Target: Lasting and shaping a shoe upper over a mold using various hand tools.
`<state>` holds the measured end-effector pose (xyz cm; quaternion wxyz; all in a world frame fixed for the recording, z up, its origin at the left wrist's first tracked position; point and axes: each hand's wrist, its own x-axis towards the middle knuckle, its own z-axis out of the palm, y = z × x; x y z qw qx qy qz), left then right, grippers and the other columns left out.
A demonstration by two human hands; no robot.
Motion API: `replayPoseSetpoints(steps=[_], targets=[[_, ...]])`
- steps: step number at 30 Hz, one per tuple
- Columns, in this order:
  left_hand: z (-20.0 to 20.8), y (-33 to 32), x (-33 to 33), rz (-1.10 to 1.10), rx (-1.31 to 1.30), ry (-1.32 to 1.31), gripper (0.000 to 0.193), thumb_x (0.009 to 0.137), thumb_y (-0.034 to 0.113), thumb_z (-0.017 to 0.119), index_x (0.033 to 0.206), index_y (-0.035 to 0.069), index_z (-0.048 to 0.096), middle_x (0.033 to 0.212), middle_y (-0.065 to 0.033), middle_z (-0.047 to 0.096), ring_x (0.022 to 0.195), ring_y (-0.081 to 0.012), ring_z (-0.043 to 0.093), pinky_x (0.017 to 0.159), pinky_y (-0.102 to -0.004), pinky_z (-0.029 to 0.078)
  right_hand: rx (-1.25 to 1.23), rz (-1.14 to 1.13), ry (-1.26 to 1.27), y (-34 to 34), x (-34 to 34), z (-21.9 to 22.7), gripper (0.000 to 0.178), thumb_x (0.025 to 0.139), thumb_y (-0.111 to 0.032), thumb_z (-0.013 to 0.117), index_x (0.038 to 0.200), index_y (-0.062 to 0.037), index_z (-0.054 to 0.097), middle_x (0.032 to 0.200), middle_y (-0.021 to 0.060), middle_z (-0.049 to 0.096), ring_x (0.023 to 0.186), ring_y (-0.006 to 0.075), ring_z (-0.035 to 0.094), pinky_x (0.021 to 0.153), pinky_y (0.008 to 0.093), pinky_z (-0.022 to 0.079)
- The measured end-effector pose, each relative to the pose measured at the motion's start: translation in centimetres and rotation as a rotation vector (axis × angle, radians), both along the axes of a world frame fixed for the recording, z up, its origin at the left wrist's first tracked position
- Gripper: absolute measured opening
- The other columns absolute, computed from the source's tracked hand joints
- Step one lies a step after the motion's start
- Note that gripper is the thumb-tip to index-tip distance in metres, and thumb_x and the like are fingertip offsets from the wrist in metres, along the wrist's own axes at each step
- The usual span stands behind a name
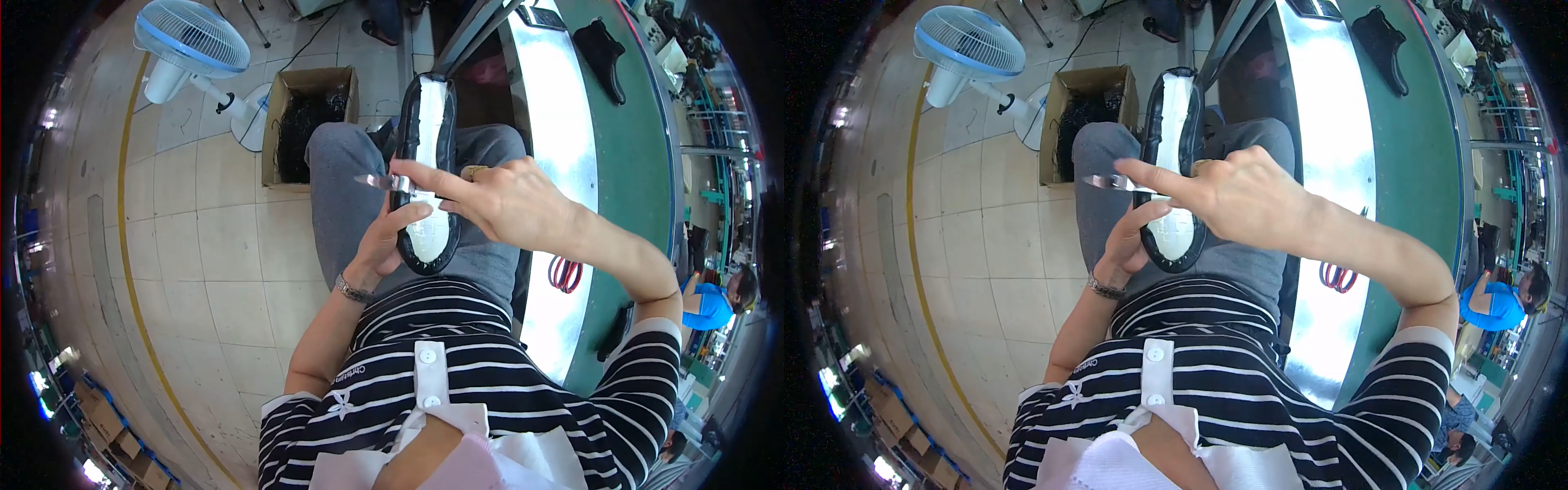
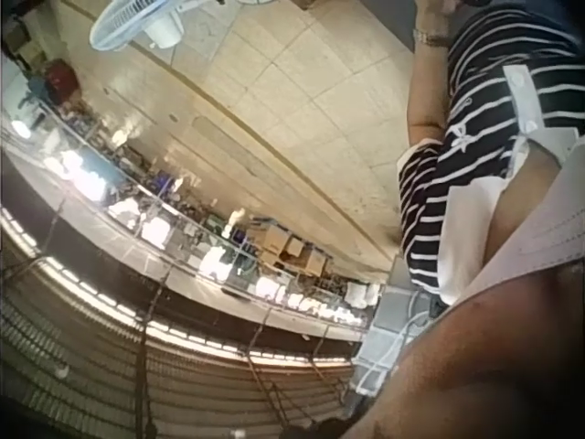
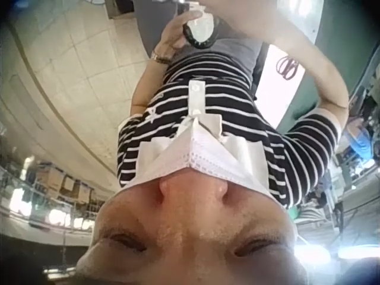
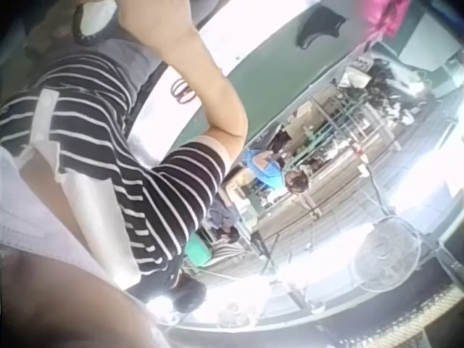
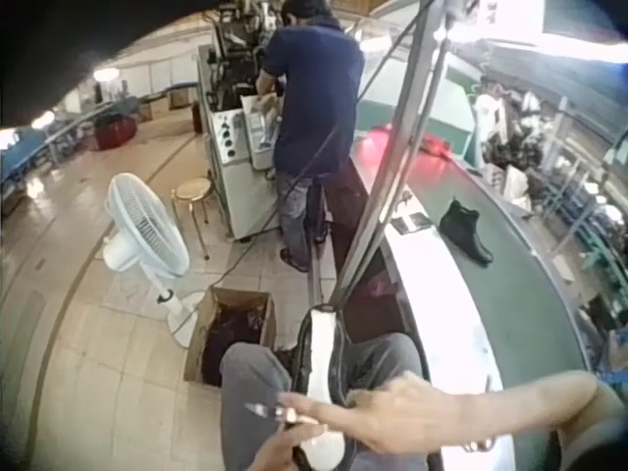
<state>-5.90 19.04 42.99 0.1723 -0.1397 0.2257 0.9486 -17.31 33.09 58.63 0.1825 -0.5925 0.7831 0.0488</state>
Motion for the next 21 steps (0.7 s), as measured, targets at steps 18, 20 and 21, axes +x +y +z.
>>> replayPoseSetpoints(steps=[18,20,21], targets=[[-2.5,-0.9,1.5,-0.059,-0.012,0.048,0.067,0.083,0.012,0.071,0.14,0.008,0.036,0.122,-0.008,0.055,0.114,-0.0203,0.056,0.093,-0.0359,0.05,-0.209,-0.07,0.021,0.8,2.3,-2.0,0.077,0.088,-0.013,0.058,0.153,-0.021,0.018,0.061,0.0082,0.061,0.04,0.0173,0.055,0.035,0.0276,0.04],[-3.3,-0.9,1.8,-0.089,0.001,0.12,0.066,0.085,0.017,0.071,0.14,0.009,0.036,0.125,-0.0083,0.055,0.116,-0.0205,0.055,0.096,-0.0366,0.048,-0.166,-0.138,-0.047,0.7,2.6,-2.6,0.07,0.093,-0.017,0.056,0.152,-0.0203,0.019,0.058,0.0082,0.06,0.039,0.0174,0.055,0.035,0.0293,0.041],[-2.9,-0.6,2.0,-0.023,0.109,0.108,0.063,0.088,0.027,0.068,0.14,0.009,0.038,0.128,-0.0083,0.054,0.118,-0.0205,0.054,0.098,-0.0373,0.047,-0.167,-0.145,-0.048,0.8,2.4,-2.7,0.07,0.093,-0.017,0.056,0.152,-0.0203,0.019,0.058,0.0082,0.06,0.039,0.0174,0.055,0.035,0.0293,0.041]])
